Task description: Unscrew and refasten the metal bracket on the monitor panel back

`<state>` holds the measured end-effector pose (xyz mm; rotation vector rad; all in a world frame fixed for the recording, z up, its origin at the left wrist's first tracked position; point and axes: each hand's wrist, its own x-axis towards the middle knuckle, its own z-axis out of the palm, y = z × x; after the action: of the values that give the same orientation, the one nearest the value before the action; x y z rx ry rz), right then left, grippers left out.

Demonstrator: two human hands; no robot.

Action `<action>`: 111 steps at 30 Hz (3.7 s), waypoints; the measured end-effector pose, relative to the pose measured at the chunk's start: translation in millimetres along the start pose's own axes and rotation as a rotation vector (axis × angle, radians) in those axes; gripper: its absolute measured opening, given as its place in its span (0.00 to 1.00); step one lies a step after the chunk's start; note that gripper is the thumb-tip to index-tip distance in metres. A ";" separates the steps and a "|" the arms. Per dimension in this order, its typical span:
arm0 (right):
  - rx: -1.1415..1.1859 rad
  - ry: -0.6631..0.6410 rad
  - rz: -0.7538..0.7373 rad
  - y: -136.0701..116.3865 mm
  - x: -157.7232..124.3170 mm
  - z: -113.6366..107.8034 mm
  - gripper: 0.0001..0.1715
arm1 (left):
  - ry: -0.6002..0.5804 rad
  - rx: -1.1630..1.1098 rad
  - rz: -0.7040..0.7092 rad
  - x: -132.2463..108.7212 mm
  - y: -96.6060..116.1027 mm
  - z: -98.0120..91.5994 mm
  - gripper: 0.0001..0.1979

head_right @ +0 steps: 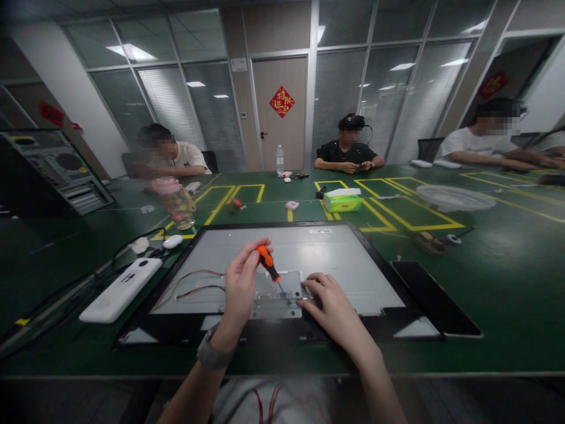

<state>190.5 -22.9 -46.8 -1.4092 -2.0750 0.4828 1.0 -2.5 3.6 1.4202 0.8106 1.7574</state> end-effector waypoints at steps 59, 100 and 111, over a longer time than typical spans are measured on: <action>-0.008 -0.001 0.004 -0.7 -0.4 -0.1 0.14 | -0.006 0.013 -0.047 -0.8 -1.7 2.0 0.13; -0.009 -0.003 -0.003 2.1 0.7 1.1 0.14 | 0.002 0.119 0.034 -0.1 0.6 0.7 0.10; -0.014 -0.005 -0.005 2.8 0.5 1.1 0.14 | -0.023 0.057 -0.063 -0.9 -2.1 -0.5 0.16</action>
<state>191.6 -21.4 -49.2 -1.4118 -2.0893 0.4718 1.0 -2.2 1.3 1.4341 0.8900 1.6796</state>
